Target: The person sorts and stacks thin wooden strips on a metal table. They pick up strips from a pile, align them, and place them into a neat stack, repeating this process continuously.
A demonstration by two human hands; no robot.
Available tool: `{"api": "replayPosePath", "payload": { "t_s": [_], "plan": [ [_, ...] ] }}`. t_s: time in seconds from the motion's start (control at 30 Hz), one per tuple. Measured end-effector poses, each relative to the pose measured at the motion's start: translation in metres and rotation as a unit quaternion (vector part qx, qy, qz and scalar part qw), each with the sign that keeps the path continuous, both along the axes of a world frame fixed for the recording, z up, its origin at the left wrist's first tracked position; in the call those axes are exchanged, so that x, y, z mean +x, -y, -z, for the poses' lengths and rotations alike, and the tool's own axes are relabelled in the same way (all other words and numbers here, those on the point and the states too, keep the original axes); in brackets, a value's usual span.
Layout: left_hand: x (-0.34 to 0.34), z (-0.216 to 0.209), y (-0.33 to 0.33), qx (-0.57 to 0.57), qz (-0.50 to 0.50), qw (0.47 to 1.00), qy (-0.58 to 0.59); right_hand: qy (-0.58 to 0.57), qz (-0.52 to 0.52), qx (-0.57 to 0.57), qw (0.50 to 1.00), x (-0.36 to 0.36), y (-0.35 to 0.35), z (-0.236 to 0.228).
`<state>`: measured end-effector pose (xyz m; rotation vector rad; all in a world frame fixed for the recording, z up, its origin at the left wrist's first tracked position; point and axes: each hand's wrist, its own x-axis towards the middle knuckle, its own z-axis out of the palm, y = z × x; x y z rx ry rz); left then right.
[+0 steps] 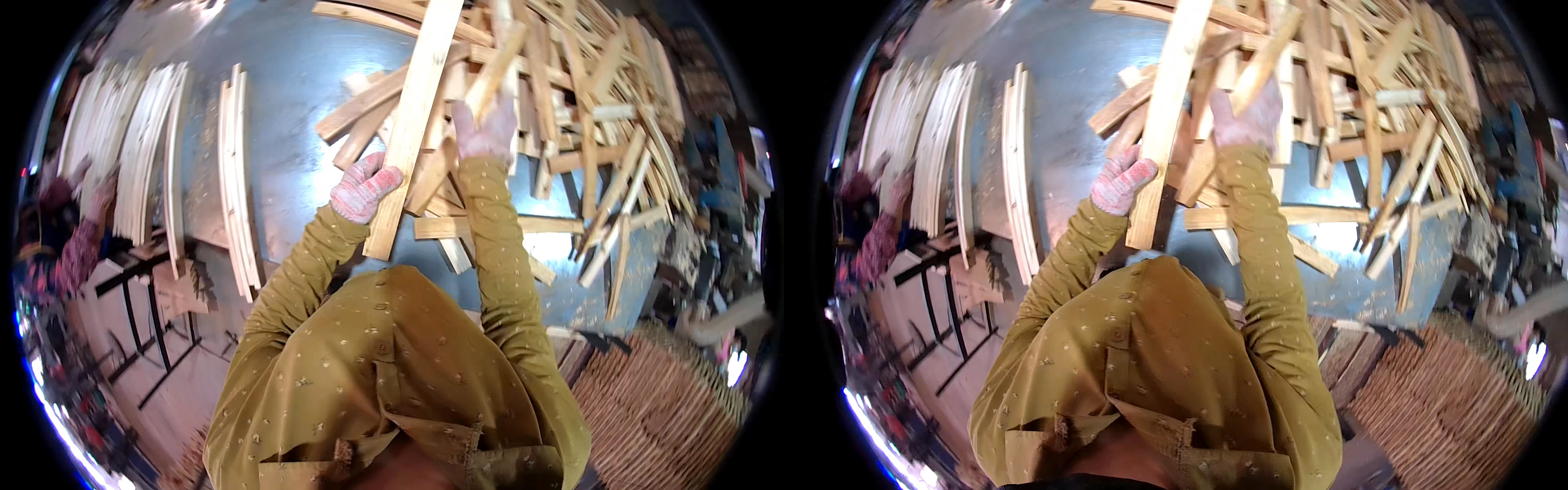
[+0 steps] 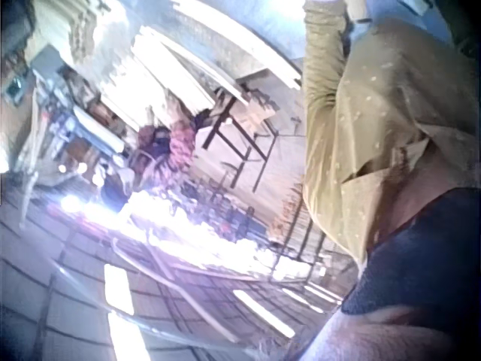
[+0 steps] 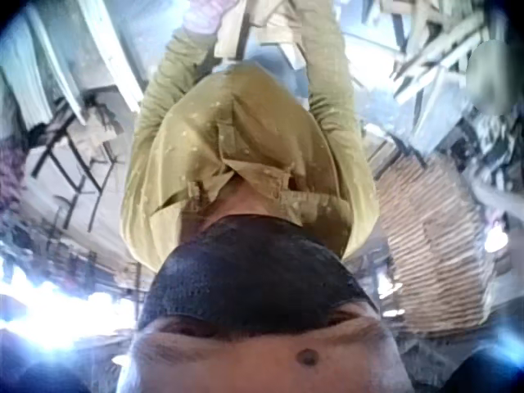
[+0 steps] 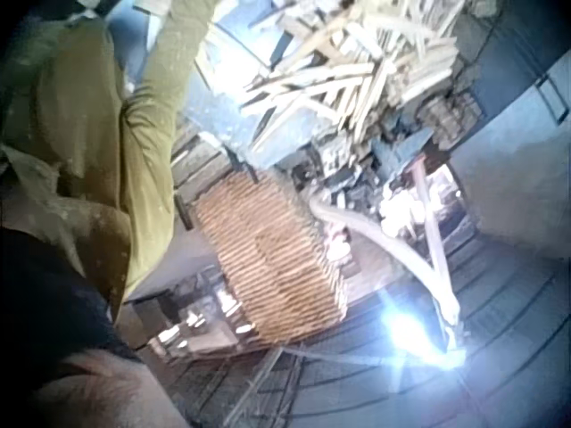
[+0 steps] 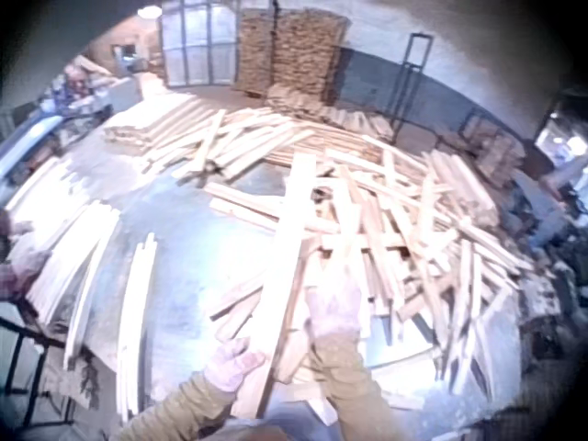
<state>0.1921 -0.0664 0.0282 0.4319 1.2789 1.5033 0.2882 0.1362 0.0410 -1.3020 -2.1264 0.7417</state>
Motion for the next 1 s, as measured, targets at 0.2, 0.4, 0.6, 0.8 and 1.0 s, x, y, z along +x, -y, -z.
{"api": "replayPosePath", "payload": {
  "t_s": [0.2,0.4,0.6,0.8,1.0],
  "plan": [
    [0.006,0.046,0.05,-0.093,-0.241,0.965,0.049,-0.052,0.016,-0.168,0.984,0.003,0.033,0.076],
    [-0.001,0.023,0.076,-0.013,-0.255,0.965,0.056,-0.481,-0.229,-0.481,0.697,-0.027,0.069,0.045],
    [-0.022,0.073,0.111,-0.003,-0.31,0.879,0.363,0.105,-0.338,0.083,0.932,0.097,0.053,0.031],
    [-0.031,0.068,0.126,-0.182,-0.306,0.928,0.11,0.412,-0.417,0.082,0.806,0.218,-0.009,0.049],
    [-0.048,0.008,0.14,-0.483,-0.178,0.808,-0.287,0.419,-0.409,0.029,0.81,0.213,0.0,0.055]
  ]
}}
